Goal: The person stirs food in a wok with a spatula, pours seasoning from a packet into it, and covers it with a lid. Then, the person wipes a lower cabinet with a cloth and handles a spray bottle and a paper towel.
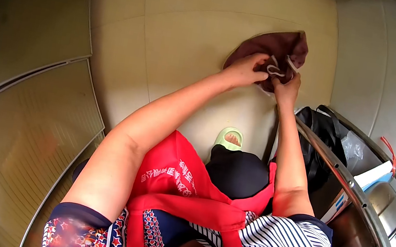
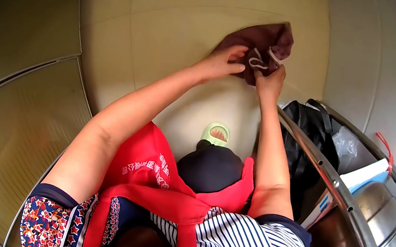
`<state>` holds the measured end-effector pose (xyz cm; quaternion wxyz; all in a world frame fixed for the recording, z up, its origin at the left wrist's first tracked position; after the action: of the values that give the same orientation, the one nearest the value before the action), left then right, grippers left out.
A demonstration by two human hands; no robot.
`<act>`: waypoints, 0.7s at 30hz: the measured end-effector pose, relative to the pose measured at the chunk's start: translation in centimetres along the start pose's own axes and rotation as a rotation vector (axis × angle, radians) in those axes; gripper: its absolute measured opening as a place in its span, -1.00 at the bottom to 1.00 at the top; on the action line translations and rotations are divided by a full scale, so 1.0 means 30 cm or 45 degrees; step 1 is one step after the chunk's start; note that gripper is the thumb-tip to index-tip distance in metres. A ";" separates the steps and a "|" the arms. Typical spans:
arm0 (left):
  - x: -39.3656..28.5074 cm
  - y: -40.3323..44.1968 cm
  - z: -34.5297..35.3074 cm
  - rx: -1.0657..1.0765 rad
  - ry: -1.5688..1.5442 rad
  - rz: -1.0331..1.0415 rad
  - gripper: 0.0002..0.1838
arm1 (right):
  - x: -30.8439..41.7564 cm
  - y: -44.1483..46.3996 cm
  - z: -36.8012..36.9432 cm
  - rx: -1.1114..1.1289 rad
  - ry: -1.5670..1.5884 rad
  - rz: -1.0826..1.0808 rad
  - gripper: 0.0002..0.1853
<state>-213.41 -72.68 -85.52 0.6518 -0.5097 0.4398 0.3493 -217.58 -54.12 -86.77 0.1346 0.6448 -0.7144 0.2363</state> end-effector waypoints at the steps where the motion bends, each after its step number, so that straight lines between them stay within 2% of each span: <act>1: 0.065 -0.003 -0.024 -0.012 0.375 0.041 -0.26 | -0.033 0.035 0.043 -0.063 -0.008 -0.096 -0.18; 3: 0.195 -0.036 -0.107 0.022 0.859 -0.110 -0.20 | -0.053 0.093 0.128 -0.184 -0.023 -0.287 -0.01; 6: 0.308 -0.132 -0.324 -0.211 1.272 -0.500 -0.13 | 0.010 0.116 0.286 -0.066 -0.354 -0.134 0.09; 7: 0.312 -0.167 -0.404 -0.292 1.357 -0.586 -0.11 | 0.042 0.124 0.305 -0.243 -0.279 -0.244 0.01; 8: 0.332 -0.196 -0.481 -0.390 1.418 -0.573 -0.07 | 0.039 0.142 0.339 -0.246 -0.285 -0.244 -0.01; 10: 0.337 -0.245 -0.624 -0.496 1.483 -0.699 0.04 | 0.090 0.175 0.374 -0.251 -0.297 -0.255 -0.05; 12: 0.326 -0.307 -0.736 -0.560 1.512 -0.881 0.11 | 0.190 0.228 0.417 -0.152 -0.272 -0.496 -0.09; 15: 0.369 -0.363 -0.798 -0.465 1.477 -1.033 0.20 | 0.409 0.291 0.479 0.017 -0.289 -0.712 -0.15; 18: 0.408 -0.351 -0.806 -0.452 1.524 -1.014 0.24 | 0.638 0.332 0.619 0.176 -0.326 -0.884 -0.22; 21: 0.427 -0.351 -0.809 -0.461 1.513 -0.942 0.26 | 0.850 0.282 0.738 0.300 -0.389 -1.142 -0.37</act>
<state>-204.45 -98.65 -95.94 0.2833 -0.8289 0.4539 -0.1630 -226.80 -86.82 -94.37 0.0426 0.9271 -0.3462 0.1370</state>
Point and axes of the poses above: each hand's wrist, its own y-axis towards the middle knuckle, its own z-axis out of the palm, x = y × z, the point moved 8 cm from there along y, towards the middle knuckle, and after that the axes turned 1 degree about y, right-handed, at the moved point
